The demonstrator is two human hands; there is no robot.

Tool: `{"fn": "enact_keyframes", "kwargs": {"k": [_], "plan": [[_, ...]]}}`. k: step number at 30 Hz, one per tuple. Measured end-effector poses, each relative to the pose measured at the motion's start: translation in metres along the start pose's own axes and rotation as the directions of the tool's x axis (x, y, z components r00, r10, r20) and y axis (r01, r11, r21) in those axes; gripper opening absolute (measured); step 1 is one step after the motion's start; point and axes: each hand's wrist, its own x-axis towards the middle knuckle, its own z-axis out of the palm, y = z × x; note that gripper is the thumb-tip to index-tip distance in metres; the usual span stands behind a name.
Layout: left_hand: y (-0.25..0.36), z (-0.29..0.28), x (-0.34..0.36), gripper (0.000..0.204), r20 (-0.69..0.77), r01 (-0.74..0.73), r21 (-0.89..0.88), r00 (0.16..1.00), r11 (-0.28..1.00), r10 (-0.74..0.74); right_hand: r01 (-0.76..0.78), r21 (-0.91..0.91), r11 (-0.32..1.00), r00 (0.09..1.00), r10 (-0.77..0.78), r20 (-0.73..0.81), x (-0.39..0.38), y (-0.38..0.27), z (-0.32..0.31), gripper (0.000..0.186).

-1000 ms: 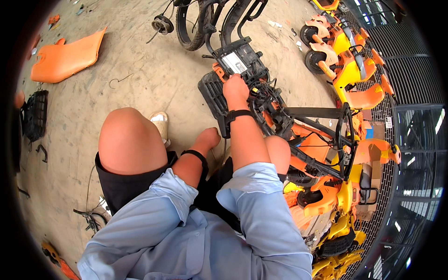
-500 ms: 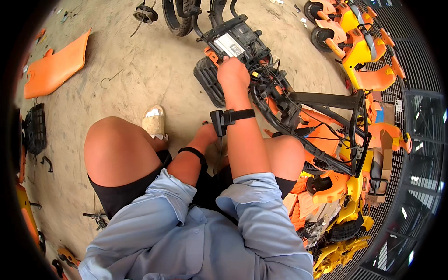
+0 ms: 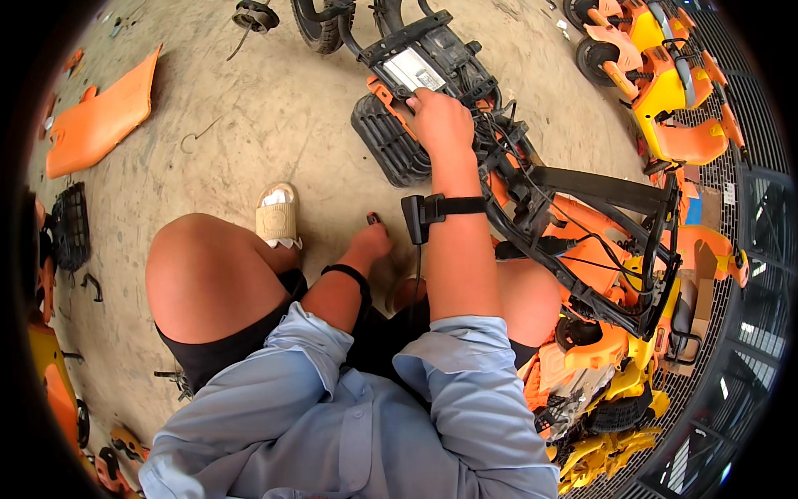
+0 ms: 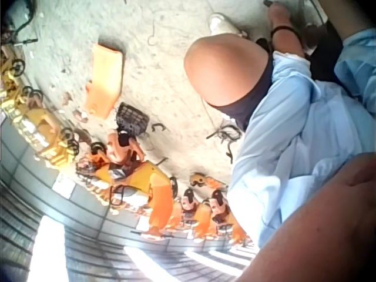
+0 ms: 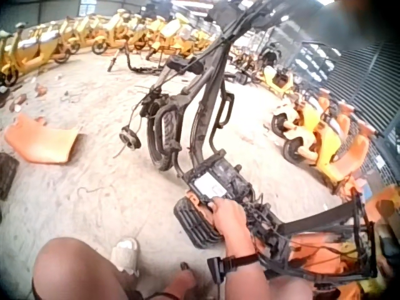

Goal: The person works on the internal components and chassis of an electric scooter frame by hand, connecting wires and adjusting parts.

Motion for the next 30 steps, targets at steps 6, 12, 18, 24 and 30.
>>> {"fn": "enact_keyframes", "kwargs": {"k": [6, 12, 18, 24, 30], "plan": [[-0.004, -0.001, -0.002, 0.033, -0.060, -0.015, -0.047, 0.998, 0.999, 0.012, 0.059, -0.073, 0.996, 0.998, -0.061, -0.014, 0.005, 0.011, 0.000, 0.028], [-0.005, -0.004, -0.003, 0.034, -0.081, -0.037, -0.071, 0.996, 0.997, 0.031, 0.110, -0.118, 0.987, 0.994, -0.112, -0.006, 0.013, 0.012, 0.003, 0.030], [0.019, -0.028, -0.027, 0.039, -0.050, -0.084, 0.007, 0.995, 0.996, 0.084, 0.096, -0.175, 0.980, 0.969, -0.132, -0.209, 0.004, 0.030, 0.032, 0.032], [0.022, -0.032, -0.038, 0.037, -0.126, -0.144, -0.051, 0.983, 0.988, 0.137, -0.107, -0.161, 0.981, 0.993, 0.097, -0.070, -0.016, -0.012, 0.027, 0.038], [0.030, -0.035, -0.047, 0.034, -0.148, -0.241, -0.057, 0.962, 0.969, 0.230, -0.292, -0.059, 0.955, 0.956, 0.292, 0.003, -0.026, -0.052, 0.020, 0.040]]}}
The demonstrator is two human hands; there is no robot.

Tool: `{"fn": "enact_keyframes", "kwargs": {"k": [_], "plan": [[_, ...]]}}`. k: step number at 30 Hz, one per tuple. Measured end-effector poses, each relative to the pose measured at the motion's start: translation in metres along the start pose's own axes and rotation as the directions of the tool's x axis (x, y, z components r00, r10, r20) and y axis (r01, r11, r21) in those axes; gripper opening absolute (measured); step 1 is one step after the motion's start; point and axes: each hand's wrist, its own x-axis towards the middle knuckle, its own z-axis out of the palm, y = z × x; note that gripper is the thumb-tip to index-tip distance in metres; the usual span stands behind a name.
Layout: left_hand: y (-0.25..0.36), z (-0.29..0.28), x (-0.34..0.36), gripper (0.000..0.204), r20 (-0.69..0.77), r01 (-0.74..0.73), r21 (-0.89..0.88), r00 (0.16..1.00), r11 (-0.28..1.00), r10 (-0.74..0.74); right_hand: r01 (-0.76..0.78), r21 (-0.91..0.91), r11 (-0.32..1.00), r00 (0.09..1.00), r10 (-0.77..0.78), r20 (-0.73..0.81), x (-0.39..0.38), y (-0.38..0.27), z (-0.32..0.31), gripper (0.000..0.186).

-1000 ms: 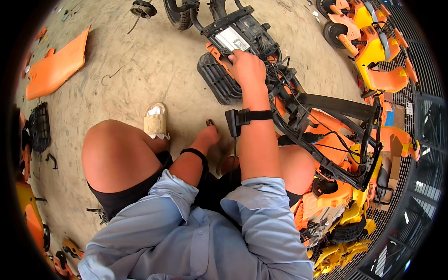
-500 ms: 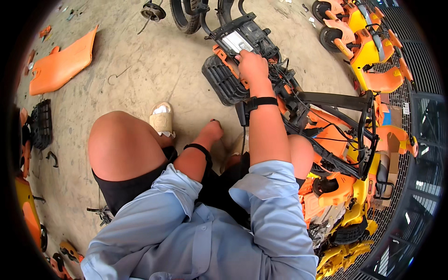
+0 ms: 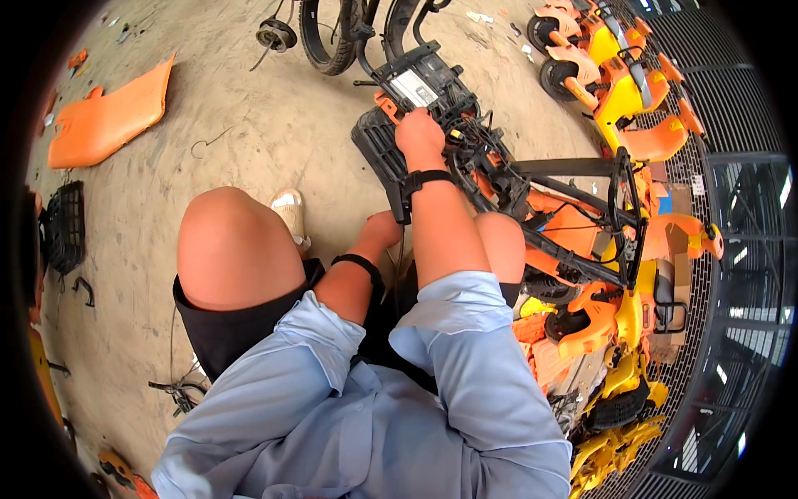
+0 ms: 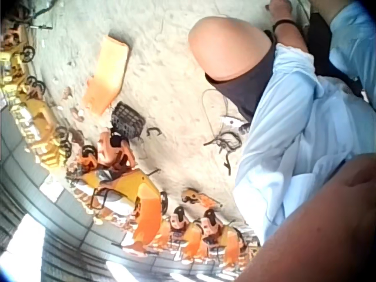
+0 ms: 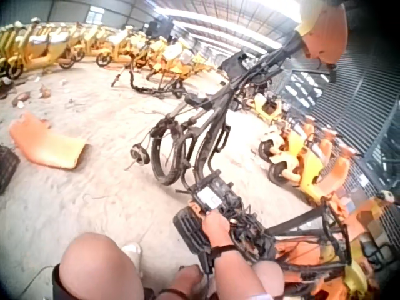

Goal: The person works on the internal components and chassis of an electric scooter frame by hand, connecting wires and adjusting parts.

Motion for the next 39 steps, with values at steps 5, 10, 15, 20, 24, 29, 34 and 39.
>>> {"fn": "enact_keyframes", "kwargs": {"k": [5, 10, 15, 20, 24, 29, 34, 39], "plan": [[-0.005, 0.001, 0.001, 0.033, 0.092, 0.023, 0.073, 0.995, 0.997, -0.030, -0.059, 0.039, 0.997, 0.998, 0.059, 0.012, -0.006, -0.008, -0.008, 0.043], [-0.016, 0.014, 0.017, 0.033, 0.146, 0.066, 0.137, 0.986, 0.988, -0.086, -0.037, 0.039, 0.999, 0.999, 0.037, -0.004, -0.011, -0.001, -0.014, 0.041], [-0.047, 0.042, 0.031, 0.030, 0.019, 0.170, 0.083, 0.985, 0.982, -0.172, 0.131, -0.022, 0.991, 0.988, -0.133, -0.080, 0.013, 0.030, -0.010, 0.038], [-0.077, 0.055, 0.048, 0.034, 0.006, 0.168, 0.104, 0.986, 0.980, -0.169, 0.390, -0.052, 0.919, 0.898, -0.393, -0.200, 0.037, 0.049, -0.008, 0.033], [-0.061, 0.043, 0.046, 0.037, 0.078, 0.152, 0.147, 0.983, 0.978, -0.164, 0.529, -0.096, 0.843, 0.789, -0.530, -0.309, 0.055, 0.065, -0.003, 0.028], [-0.069, 0.042, 0.045, 0.035, 0.016, 0.162, 0.135, 0.986, 0.978, -0.166, 0.574, -0.116, 0.810, 0.723, -0.569, -0.391, 0.070, 0.067, 0.005, 0.021], [-0.069, 0.034, 0.044, 0.035, 0.036, 0.146, 0.115, 0.988, 0.983, -0.151, 0.555, -0.145, 0.819, 0.721, -0.561, -0.407, 0.066, 0.072, 0.011, 0.020], [-0.053, 0.028, 0.037, 0.037, 0.031, 0.139, 0.115, 0.989, 0.984, -0.143, 0.514, -0.063, 0.855, 0.758, -0.488, -0.433, 0.045, 0.069, 0.015, 0.020]]}}
